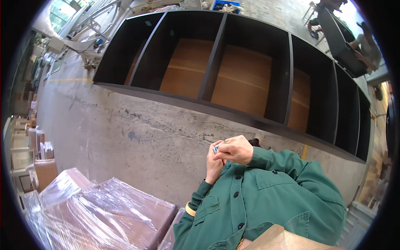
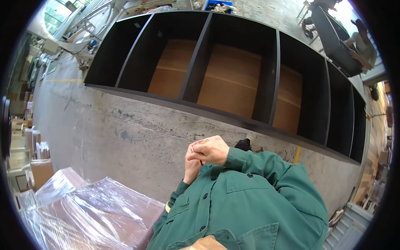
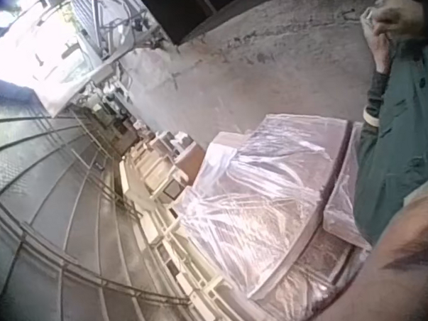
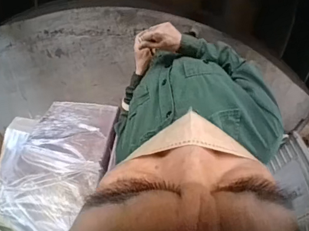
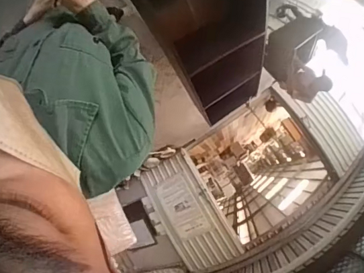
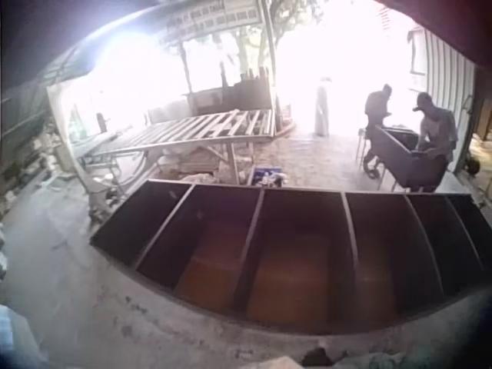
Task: The person peels adhesive pads and applies them onto the interior dividers of a wooden shelving unit by hand. The person then takes a cloth from a bin and pets a dog.
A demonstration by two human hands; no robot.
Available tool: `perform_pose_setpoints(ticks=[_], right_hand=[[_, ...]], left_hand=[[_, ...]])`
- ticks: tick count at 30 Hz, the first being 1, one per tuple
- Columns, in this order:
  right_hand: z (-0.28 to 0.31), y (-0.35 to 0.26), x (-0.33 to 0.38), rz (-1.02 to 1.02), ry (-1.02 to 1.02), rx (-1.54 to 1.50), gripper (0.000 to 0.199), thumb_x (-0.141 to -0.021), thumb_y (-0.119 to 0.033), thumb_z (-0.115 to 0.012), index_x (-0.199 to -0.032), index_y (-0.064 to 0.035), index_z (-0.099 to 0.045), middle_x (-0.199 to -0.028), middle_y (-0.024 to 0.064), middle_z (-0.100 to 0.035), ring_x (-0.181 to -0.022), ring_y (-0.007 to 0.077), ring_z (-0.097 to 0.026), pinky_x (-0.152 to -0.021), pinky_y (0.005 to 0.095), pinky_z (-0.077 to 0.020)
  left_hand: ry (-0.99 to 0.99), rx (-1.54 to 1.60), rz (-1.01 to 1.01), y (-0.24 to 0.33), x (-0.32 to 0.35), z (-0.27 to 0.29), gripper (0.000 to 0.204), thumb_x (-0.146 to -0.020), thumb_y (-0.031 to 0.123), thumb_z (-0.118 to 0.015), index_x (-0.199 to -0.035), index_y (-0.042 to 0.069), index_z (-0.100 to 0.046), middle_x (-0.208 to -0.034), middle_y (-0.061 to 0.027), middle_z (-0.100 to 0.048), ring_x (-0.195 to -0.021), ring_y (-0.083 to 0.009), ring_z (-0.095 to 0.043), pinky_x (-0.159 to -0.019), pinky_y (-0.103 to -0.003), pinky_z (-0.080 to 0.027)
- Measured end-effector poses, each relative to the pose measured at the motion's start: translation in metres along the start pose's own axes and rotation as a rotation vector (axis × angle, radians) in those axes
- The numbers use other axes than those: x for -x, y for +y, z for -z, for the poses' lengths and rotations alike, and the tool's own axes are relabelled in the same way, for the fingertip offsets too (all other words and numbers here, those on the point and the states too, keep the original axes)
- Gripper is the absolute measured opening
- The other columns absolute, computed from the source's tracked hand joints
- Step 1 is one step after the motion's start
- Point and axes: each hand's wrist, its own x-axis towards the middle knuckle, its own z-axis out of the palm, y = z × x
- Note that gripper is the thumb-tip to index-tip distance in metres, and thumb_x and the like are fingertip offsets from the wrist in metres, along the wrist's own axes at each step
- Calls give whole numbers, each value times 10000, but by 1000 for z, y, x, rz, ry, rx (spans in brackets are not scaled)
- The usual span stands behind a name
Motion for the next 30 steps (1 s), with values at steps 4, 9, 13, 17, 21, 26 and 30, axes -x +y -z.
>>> perform_pose_setpoints(ticks=[4,9,13,17,21,26,30], right_hand=[[1,-12,-18,3,80,124,299,-714,-196,-680,-987,-111,-593,-903,61,-574,-822,258,-561,-675,347,-475],[29,4,-9,-168,-23,70,250,-752,-227,-640,-962,-97,-601,-918,63,-560,-892,240,-551,-735,360,-464],[93,35,0,-320,132,-190,81,-754,-119,-629,-791,-48,-643,-757,88,-602,-733,221,-581,-666,307,-466],[154,104,15,-580,788,-104,116,-836,-106,-576,-832,1,-622,-731,15,-569,-703,100,-526,-654,225,-432],[176,153,-7,-700,919,-266,162,-858,-144,-561,-867,10,-613,-732,5,-558,-688,96,-495,-636,222,-413],[163,171,-34,-824,512,-110,161,-847,-155,-576,-902,-7,-607,-748,46,-551,-689,117,-480,-623,242,-403],[159,180,-50,-810,522,-11,175,-827,-176,-579,-861,-7,-608,-734,88,-579,-656,177,-502,-617,289,-424]], left_hand=[[63,105,63,16,-11,28,168,-920,201,-486,-1025,72,-459,-687,30,-449,-499,-26,-382,-415,-159,-301],[30,47,77,42,-37,47,172,-939,228,-448,-1017,76,-473,-653,33,-442,-446,-21,-352,-376,-169,-269],[106,-68,69,73,-72,48,196,-950,257,-416,-891,77,-465,-634,32,-409,-449,-38,-341,-392,-184,-268],[280,-162,9,100,-107,53,284,-957,288,-389,-750,95,-391,-581,20,-368,-425,-60,-311,-389,-209,-243],[312,-230,11,130,-148,65,295,-954,305,-388,-757,87,-398,-585,1,-389,-417,-64,-328,-372,-201,-239],[211,-265,-43,166,-199,67,287,-963,285,-360,-762,84,-392,-587,-15,-397,-403,-62,-320,-353,-196,-231],[165,-281,-49,184,-230,77,293,-965,278,-357,-745,86,-379,-609,-13,-391,-439,-75,-346,-386,-198,-264]])
